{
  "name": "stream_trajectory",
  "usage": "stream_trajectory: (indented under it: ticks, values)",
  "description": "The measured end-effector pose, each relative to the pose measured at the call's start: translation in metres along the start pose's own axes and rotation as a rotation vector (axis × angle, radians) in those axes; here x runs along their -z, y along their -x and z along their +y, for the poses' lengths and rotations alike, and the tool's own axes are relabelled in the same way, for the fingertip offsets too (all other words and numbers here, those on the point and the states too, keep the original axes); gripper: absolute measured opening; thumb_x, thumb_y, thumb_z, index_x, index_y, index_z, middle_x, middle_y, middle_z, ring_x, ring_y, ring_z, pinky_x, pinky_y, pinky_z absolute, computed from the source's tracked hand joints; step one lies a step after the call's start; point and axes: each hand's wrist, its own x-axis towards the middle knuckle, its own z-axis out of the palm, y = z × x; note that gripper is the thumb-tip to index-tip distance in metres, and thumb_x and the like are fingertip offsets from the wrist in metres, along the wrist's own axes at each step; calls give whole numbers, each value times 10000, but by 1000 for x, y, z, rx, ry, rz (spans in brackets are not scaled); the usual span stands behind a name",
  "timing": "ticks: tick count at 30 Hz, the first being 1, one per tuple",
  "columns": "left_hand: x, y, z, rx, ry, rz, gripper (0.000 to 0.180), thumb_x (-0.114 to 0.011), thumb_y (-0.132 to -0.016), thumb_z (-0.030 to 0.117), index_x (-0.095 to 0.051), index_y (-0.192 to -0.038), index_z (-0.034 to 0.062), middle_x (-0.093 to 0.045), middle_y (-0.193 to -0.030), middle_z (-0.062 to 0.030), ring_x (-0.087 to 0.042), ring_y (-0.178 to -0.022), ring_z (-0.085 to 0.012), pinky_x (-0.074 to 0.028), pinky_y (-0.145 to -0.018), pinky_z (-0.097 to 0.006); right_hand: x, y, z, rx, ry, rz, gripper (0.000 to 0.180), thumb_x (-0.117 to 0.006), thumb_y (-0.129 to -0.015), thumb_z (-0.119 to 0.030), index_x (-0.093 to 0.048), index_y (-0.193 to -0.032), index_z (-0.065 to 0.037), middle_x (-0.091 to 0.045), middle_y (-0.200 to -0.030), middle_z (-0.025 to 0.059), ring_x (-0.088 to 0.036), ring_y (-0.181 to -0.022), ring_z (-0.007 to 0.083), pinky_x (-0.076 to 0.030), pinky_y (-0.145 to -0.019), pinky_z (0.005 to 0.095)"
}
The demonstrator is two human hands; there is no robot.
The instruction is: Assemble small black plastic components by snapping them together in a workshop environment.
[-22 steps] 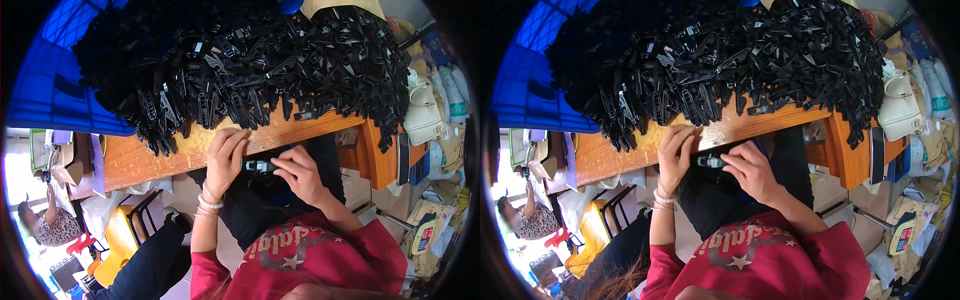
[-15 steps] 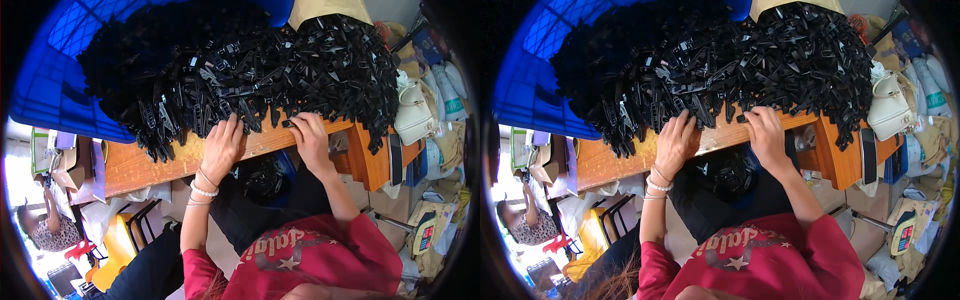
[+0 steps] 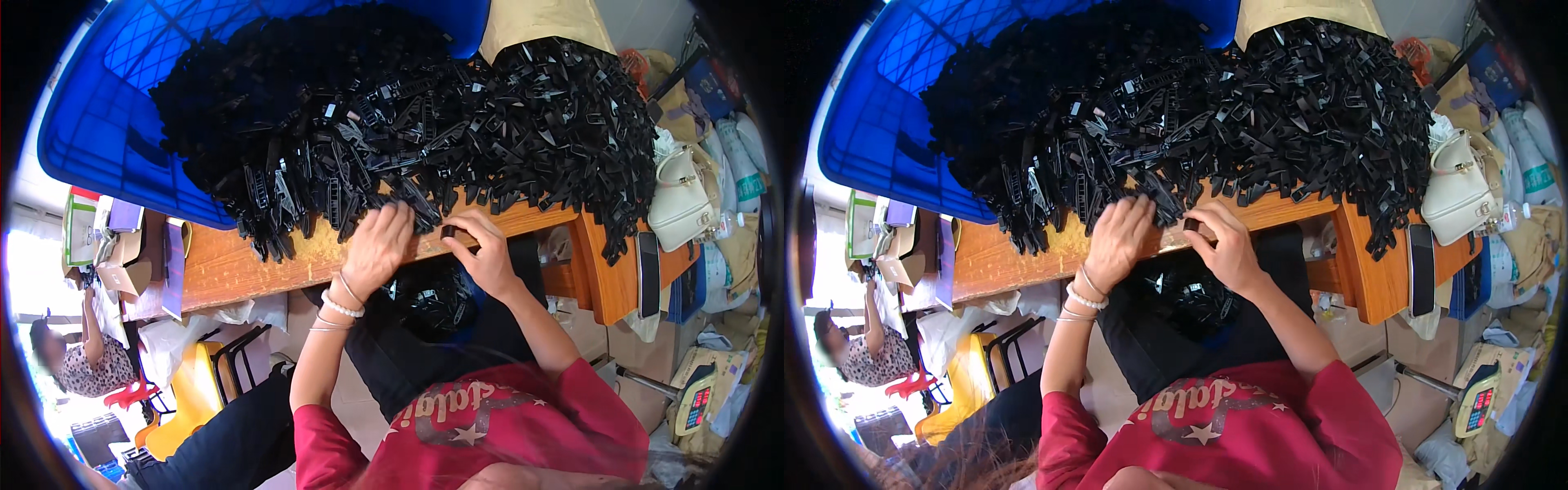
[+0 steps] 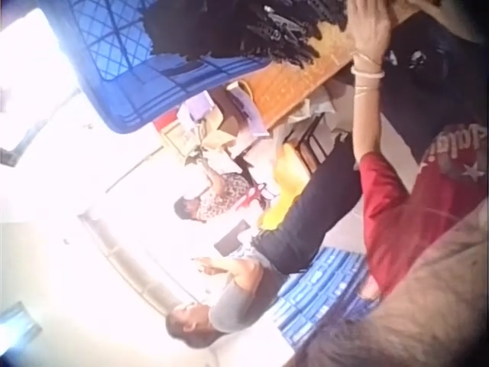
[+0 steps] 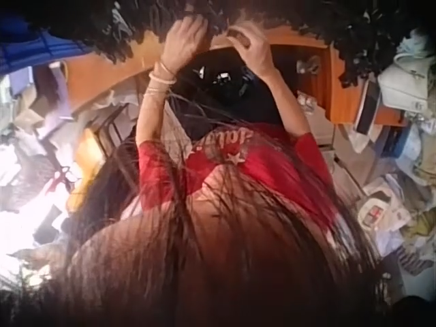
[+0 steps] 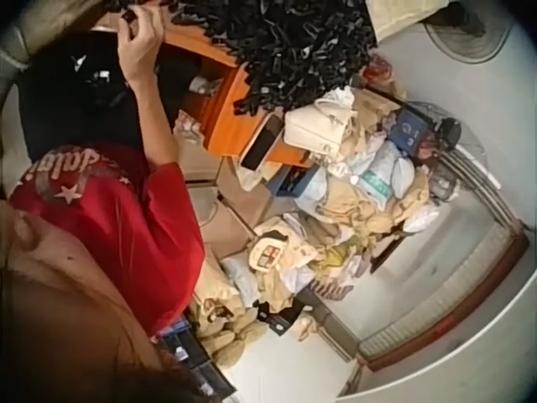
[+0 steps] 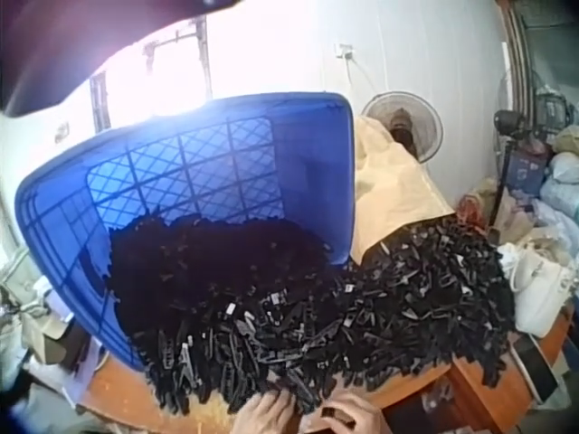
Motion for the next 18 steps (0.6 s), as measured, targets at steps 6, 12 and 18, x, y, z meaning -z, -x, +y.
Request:
stream_trajectory:
  ticks: [6, 12, 18]
  values:
    - [5, -6, 12, 262, 592, 156, 250, -722, -821, 129, -652, -1025, 2, -589, -958, -118, -552, -858, -310, -455, -763, -374, 16, 10, 8, 20, 269, 14, 242, -765, -759, -43, -653, -961, 26, -580, -921, 118, -565, -892, 305, -439, -787, 385]
    - [-4, -6, 17, 292, 568, 186, 228, -710, -828, 108, -641, -1027, 18, -565, -919, -115, -537, -840, -308, -436, -750, -388, 9, 16, 1, 30, 482, 81, 255, -764, -758, -49, -645, -979, -8, -575, -982, 108, -558, -923, 293, -414, -823, 393]
    - [-6, 12, 26, 448, 847, 211, 121, -715, -790, 13, -648, -889, -7, -634, -857, -106, -572, -802, -304, -453, -739, -374, 11, 27, -1, 155, 201, -5, 297, -764, -740, -54, -621, -1000, -54, -604, -910, 73, -575, -911, 267, -408, -805, 380]
